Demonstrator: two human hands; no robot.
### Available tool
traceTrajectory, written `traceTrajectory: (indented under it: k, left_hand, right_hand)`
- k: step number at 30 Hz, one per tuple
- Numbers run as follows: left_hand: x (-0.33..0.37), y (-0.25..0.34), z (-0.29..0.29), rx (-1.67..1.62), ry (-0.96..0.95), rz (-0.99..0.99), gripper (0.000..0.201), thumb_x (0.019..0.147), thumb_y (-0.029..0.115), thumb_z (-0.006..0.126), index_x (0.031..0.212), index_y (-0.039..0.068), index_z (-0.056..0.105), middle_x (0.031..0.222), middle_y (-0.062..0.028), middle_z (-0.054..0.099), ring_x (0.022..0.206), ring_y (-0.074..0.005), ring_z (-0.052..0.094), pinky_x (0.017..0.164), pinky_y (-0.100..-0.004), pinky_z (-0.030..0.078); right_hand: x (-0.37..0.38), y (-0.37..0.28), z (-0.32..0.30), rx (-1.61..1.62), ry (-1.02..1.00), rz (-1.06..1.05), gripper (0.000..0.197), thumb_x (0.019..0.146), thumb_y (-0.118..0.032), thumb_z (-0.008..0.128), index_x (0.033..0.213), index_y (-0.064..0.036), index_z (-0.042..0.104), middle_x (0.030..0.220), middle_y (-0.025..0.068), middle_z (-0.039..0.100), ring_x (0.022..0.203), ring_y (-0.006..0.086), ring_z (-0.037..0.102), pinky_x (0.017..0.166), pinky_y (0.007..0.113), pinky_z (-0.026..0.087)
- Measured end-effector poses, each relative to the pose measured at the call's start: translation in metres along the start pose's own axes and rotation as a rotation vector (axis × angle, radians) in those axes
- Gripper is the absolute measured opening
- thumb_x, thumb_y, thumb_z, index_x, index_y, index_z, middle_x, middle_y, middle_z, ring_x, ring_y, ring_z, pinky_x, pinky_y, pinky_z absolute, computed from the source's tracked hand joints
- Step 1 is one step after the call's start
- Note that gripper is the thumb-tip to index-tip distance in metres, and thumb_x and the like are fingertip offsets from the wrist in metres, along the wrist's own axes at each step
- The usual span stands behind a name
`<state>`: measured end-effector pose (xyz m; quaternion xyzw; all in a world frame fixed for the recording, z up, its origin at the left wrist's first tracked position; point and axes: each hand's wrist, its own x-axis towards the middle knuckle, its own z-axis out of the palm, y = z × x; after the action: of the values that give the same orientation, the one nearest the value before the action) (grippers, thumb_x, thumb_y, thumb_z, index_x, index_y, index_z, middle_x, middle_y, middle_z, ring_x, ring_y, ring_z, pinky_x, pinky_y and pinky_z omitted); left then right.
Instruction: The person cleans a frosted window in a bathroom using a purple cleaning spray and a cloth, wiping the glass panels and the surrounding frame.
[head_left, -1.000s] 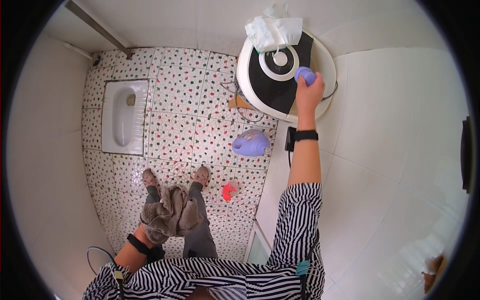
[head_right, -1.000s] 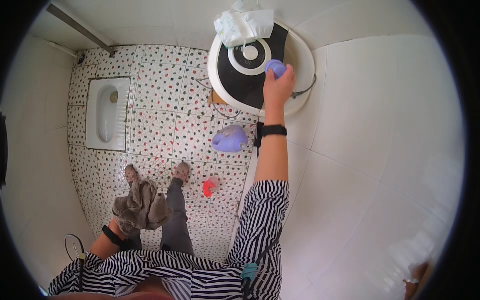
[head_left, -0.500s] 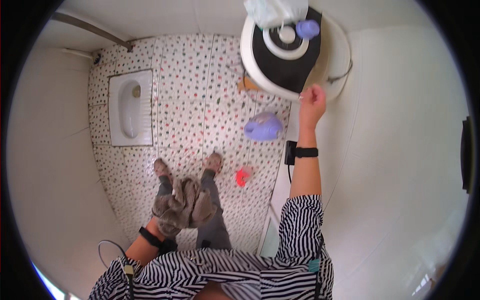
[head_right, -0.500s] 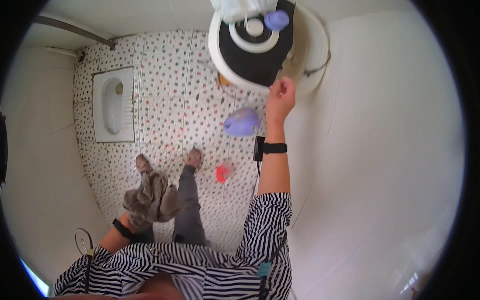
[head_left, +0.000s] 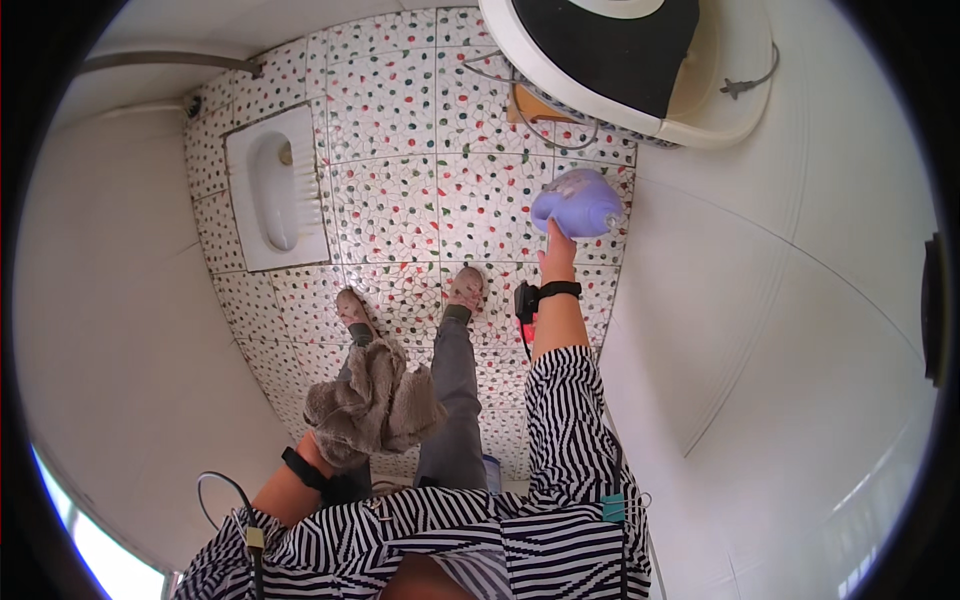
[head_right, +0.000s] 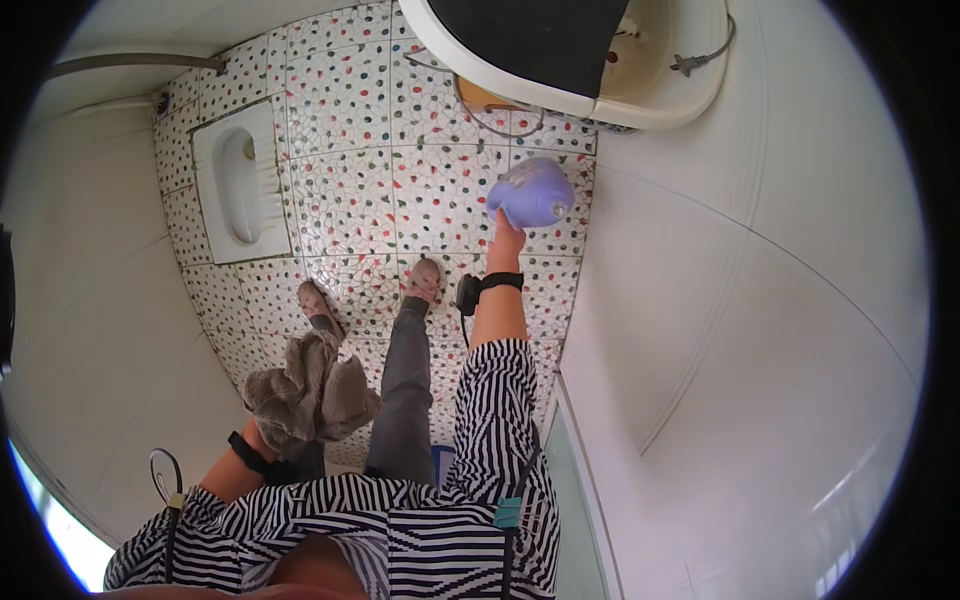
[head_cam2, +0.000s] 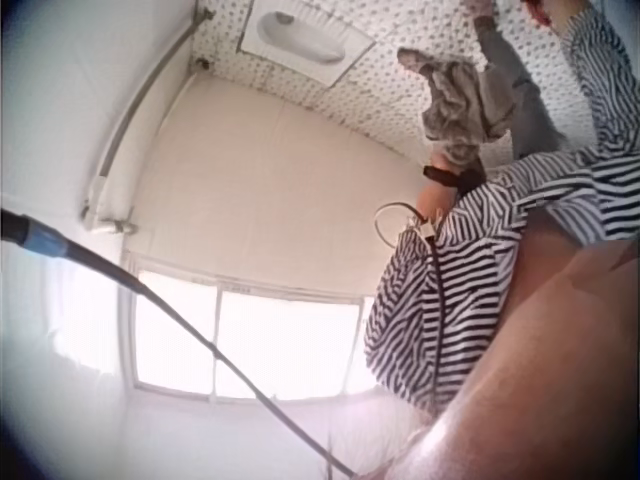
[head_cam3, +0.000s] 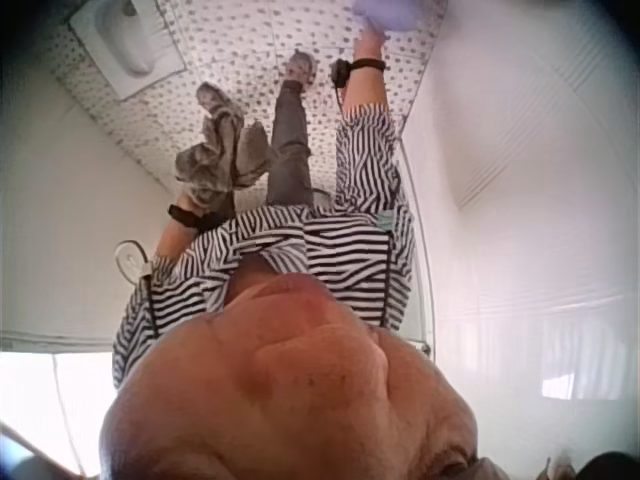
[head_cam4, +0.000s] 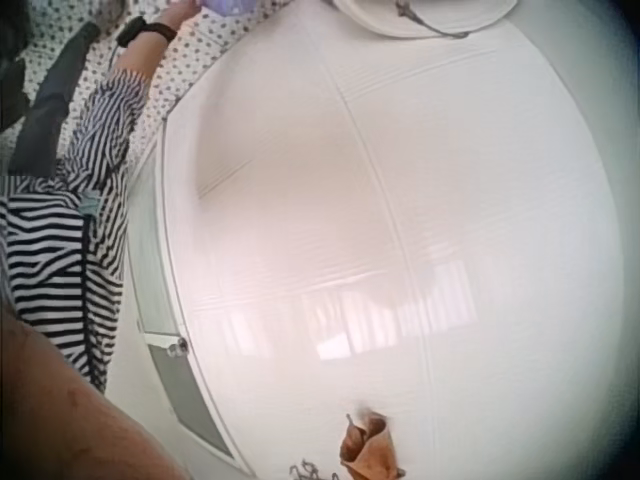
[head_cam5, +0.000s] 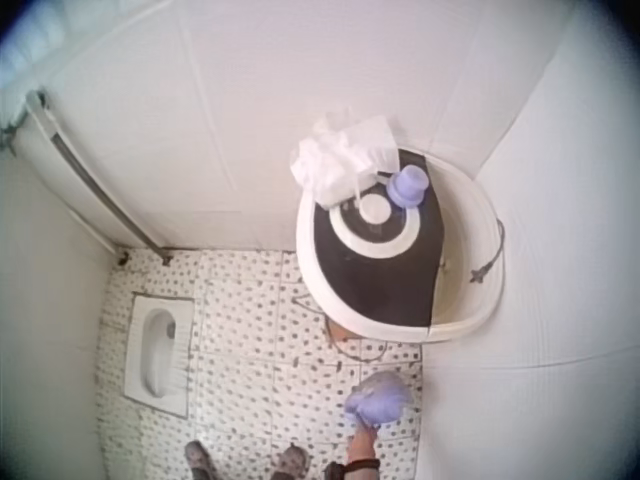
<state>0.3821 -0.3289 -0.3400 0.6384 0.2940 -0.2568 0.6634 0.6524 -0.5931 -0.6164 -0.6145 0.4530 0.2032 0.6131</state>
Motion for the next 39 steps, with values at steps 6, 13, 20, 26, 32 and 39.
traceTrajectory:
  k: [6,13,20,26,32,39]
  left_hand:
    - [0.001,-0.016,-0.002,0.042,0.026,-0.044,0.066,0.075,0.035,0.059,0.13,0.006,0.036,0.119,-0.0114,0.049,0.104,-0.0191,0.051,0.076,-0.0318,0.045]
    - [0.031,-0.026,-0.004,0.066,0.077,0.024,0.069,0.074,0.036,0.06,0.131,0.005,0.035,0.118,-0.0118,0.049,0.103,-0.0187,0.053,0.074,-0.0318,0.046]
    - [0.07,-0.003,-0.031,0.383,0.289,0.338,0.073,0.072,0.036,0.061,0.131,0.004,0.033,0.117,-0.0122,0.05,0.101,-0.0184,0.054,0.072,-0.0318,0.046]
    - [0.117,0.015,-0.071,0.897,0.595,0.531,0.076,0.071,0.036,0.062,0.131,0.003,0.033,0.116,-0.0125,0.05,0.1,-0.0181,0.054,0.071,-0.0318,0.047]
    - [0.124,0.005,-0.098,1.391,0.578,0.478,0.072,0.077,0.035,0.061,0.13,-0.004,0.032,0.12,-0.0143,0.047,0.107,-0.0186,0.048,0.08,-0.0272,0.041]
    - [0.088,-0.042,-0.123,1.108,0.647,0.62,0.069,0.077,0.034,0.059,0.129,-0.003,0.032,0.118,-0.0142,0.046,0.106,-0.0189,0.048,0.08,-0.0275,0.041]
  right_hand:
    - [0.059,0.026,0.013,0.283,0.08,-0.072,0.067,0.068,-0.01,0.075,0.125,-0.0151,0.04,0.124,-0.0011,0.048,0.117,0.0211,0.04,0.095,0.049,0.032]
    - [0.061,0.021,0.007,0.409,0.017,-0.446,0.057,0.065,0.003,0.07,0.117,-0.005,0.047,0.115,0.0046,0.053,0.104,0.0203,0.05,0.088,0.038,0.04]
    - [-0.05,0.002,-0.026,0.109,-0.025,-0.441,0.042,0.066,0.004,0.062,0.107,0.0029,0.052,0.102,0.0096,0.058,0.093,0.0204,0.056,0.082,0.032,0.043]
    - [-0.173,-0.001,-0.059,-0.616,-0.124,-0.528,0.036,0.066,-0.009,0.065,0.097,0.003,0.052,0.088,0.0101,0.061,0.08,0.0186,0.059,0.073,0.031,0.046]
    - [-0.309,-0.012,-0.056,-1.063,-0.256,-0.716,0.038,0.068,-0.013,0.066,0.1,0.0027,0.051,0.087,0.0149,0.062,0.079,0.0234,0.061,0.072,0.033,0.047]
    - [-0.406,-0.007,-0.009,-1.324,-0.487,-0.832,0.05,0.073,-0.016,0.068,0.113,0.0021,0.047,0.095,0.0202,0.061,0.086,0.032,0.061,0.074,0.036,0.048]
